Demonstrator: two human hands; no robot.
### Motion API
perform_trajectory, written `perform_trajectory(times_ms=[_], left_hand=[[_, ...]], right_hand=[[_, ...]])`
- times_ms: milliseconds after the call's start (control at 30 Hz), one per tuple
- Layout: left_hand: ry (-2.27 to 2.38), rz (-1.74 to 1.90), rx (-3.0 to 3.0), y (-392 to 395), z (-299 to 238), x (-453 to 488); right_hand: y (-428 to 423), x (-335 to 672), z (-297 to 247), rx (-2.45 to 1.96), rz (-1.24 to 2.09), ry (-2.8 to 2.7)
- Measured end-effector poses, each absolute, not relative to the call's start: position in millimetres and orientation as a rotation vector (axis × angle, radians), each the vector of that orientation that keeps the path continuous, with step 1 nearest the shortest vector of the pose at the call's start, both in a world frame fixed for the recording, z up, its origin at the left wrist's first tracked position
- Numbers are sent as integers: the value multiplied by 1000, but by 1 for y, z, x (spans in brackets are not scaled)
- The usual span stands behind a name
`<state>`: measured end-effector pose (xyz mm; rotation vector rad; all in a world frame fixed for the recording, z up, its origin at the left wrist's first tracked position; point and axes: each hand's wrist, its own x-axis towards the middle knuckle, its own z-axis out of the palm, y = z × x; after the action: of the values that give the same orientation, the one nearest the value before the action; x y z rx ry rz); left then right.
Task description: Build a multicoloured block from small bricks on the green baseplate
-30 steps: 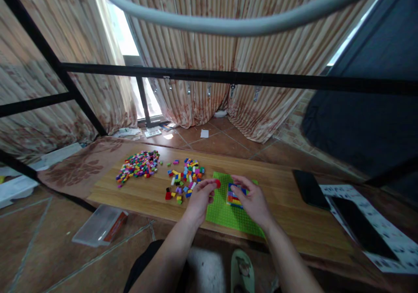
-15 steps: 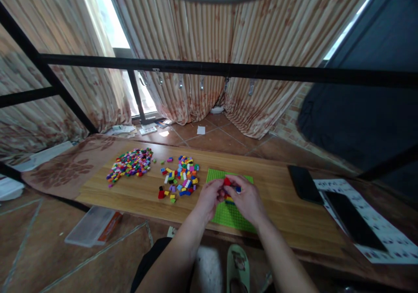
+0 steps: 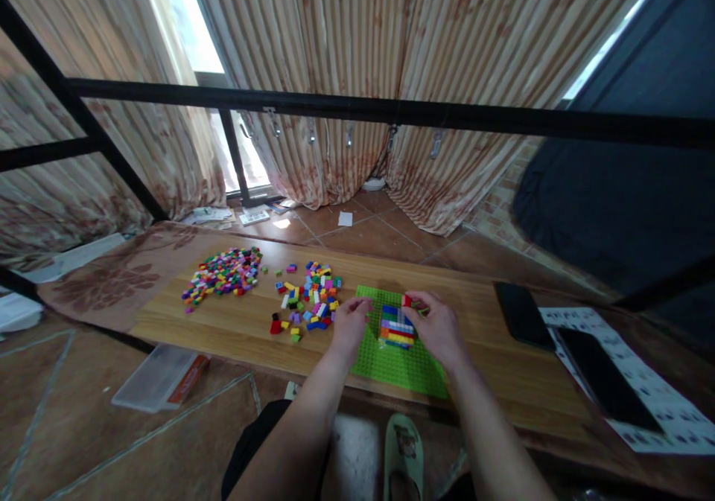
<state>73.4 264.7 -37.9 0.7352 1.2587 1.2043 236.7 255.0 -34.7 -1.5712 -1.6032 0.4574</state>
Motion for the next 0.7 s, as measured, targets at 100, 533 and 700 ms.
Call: perform_trajectory(times_ms=[100,533,700], left_hand=[[1247,1166,772,265,-44,76],[1222,1162,1028,270,-59,83],[1208,1168,1066,279,-67,86]], right_hand=[[257,230,-36,-1595,446,-1699],[268,216,-49,-1625,611,-1646],[272,217,-57,-1522,815,-1523]])
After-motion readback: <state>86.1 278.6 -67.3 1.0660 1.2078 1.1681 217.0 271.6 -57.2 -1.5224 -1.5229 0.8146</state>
